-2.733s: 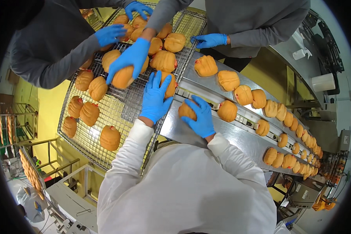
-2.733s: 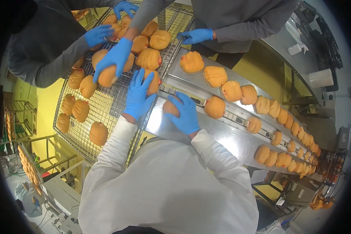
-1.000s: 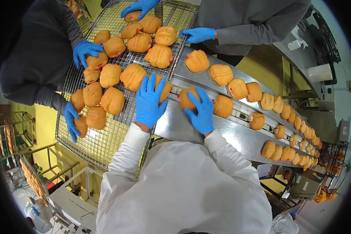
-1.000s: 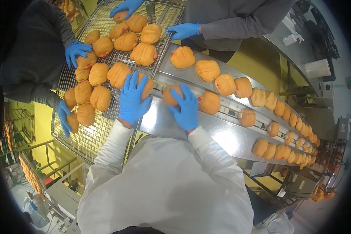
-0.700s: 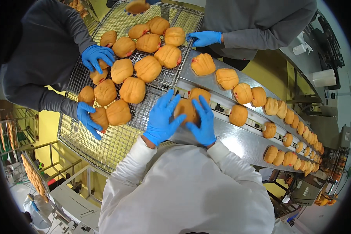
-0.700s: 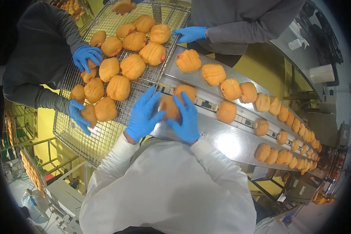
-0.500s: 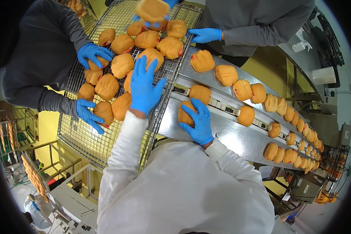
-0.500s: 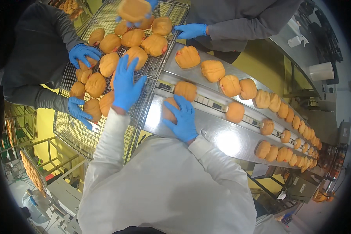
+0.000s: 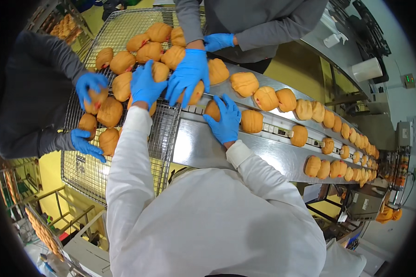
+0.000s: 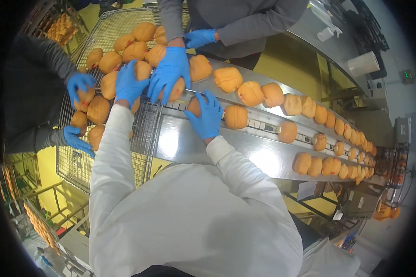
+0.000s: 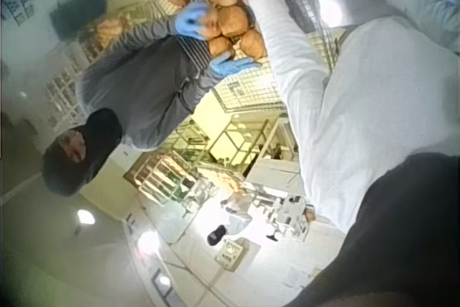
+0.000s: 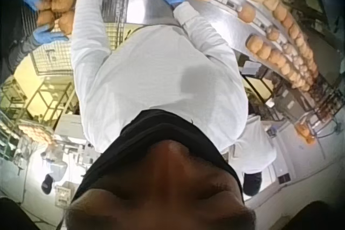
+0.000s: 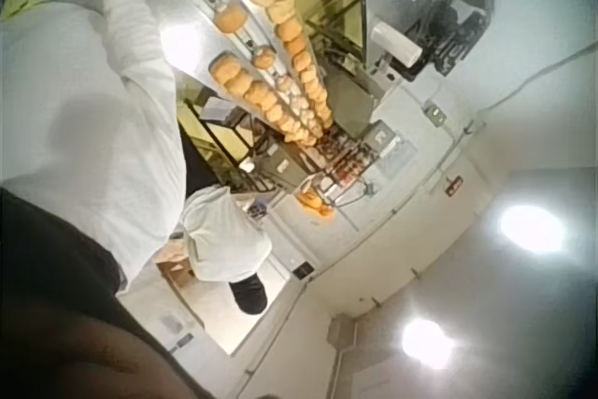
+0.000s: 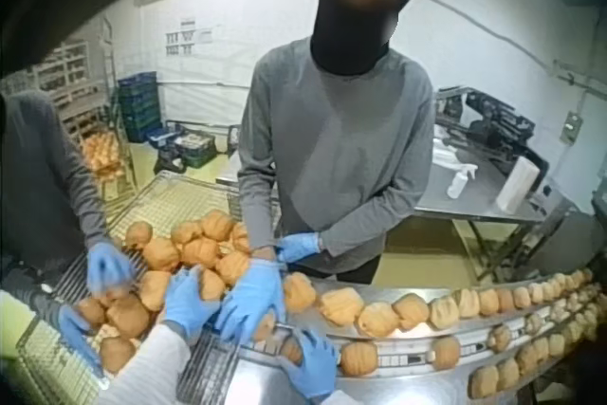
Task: The person arranges freshly baked buns from a wire rack onto a moving conveyor belt. They then walk to a nearby rack, pull out a tray of buns, and return to the conveyor area.
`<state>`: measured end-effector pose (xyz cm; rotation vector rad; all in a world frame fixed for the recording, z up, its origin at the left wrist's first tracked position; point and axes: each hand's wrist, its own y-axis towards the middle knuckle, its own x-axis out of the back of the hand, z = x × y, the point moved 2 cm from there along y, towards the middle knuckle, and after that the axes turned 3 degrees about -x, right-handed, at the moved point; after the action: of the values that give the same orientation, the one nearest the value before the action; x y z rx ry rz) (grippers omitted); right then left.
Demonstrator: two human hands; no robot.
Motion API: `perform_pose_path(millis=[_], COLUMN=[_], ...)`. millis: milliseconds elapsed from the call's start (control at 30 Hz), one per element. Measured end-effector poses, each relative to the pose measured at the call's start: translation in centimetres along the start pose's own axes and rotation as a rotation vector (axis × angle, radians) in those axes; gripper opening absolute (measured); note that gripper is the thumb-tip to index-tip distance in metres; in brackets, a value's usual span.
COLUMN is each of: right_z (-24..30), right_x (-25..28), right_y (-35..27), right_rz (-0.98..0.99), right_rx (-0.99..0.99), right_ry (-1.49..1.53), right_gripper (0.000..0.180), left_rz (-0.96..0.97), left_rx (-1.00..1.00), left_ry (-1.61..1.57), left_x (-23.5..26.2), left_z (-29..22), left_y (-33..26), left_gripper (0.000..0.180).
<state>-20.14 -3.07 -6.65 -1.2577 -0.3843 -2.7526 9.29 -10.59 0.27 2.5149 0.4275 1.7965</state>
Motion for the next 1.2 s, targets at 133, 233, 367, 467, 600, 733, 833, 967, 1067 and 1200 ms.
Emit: perform_pose_path(millis=[133, 233, 367, 467, 600, 733, 833, 967, 1067, 1200], right_z=[-1.5, -2.0, -1.3, 0.0, -0.2, -2.0, -2.2, -0.9, -0.8, -2.9], right_x=[1.5, 3.0, 5.0, 5.3, 4.8, 4.7, 6.3, 7.5, 6.5, 5.1], right_y=[-1.9, -4.7, -7.6, -8.8, -8.1, -5.5, -5.6, -8.5, -8.4, -3.4], right_rz=[-0.037, -0.103, -0.167, 0.101, 0.130, 0.097, 0.072, 0.301, 0.347, 0.222], right_rx=[-0.001, -0.043, -0.061, 0.039, 0.074, 0.042, 0.057, 0.156, 0.241, 0.237], right_ry=[-0.083, 0.148, 0.377, 0.274, 0.188, 0.019, 0.024, 0.177, 0.173, 0.061], right_gripper=[0.072, 0.068, 0.067, 0.064, 0.060, 0.054, 0.059, 0.072, 0.075, 0.071], left_rz=[-0.307, -0.445, 0.146, 0.317, 0.023, -0.153, 0.013, 0.061, -0.026, -0.033], left_rx=[-0.015, -0.017, -0.383, -0.506, -0.368, -0.111, -0.001, -0.016, 0.075, 0.125], left_ry=[-0.240, -0.511, -0.283, -0.288, -0.324, -0.097, -0.041, 0.109, 0.083, 0.064], left_x=[2.6, 3.7, 2.3, 1.7, 3.5, 5.8, 6.2, 5.3, 4.8, 4.8], left_z=[-0.7, -3.2, -8.2, -8.9, -4.8, 0.4, 2.4, 2.1, 2.1, 1.3], left_y=[-3.9, -9.5, -17.0, -19.6, -18.7, -18.1, -19.4, -21.8, -22.1, -21.4], left_gripper=[0.088, 0.090, 0.092, 0.082, 0.065, 0.060, 0.064, 0.075, 0.082, 0.086])
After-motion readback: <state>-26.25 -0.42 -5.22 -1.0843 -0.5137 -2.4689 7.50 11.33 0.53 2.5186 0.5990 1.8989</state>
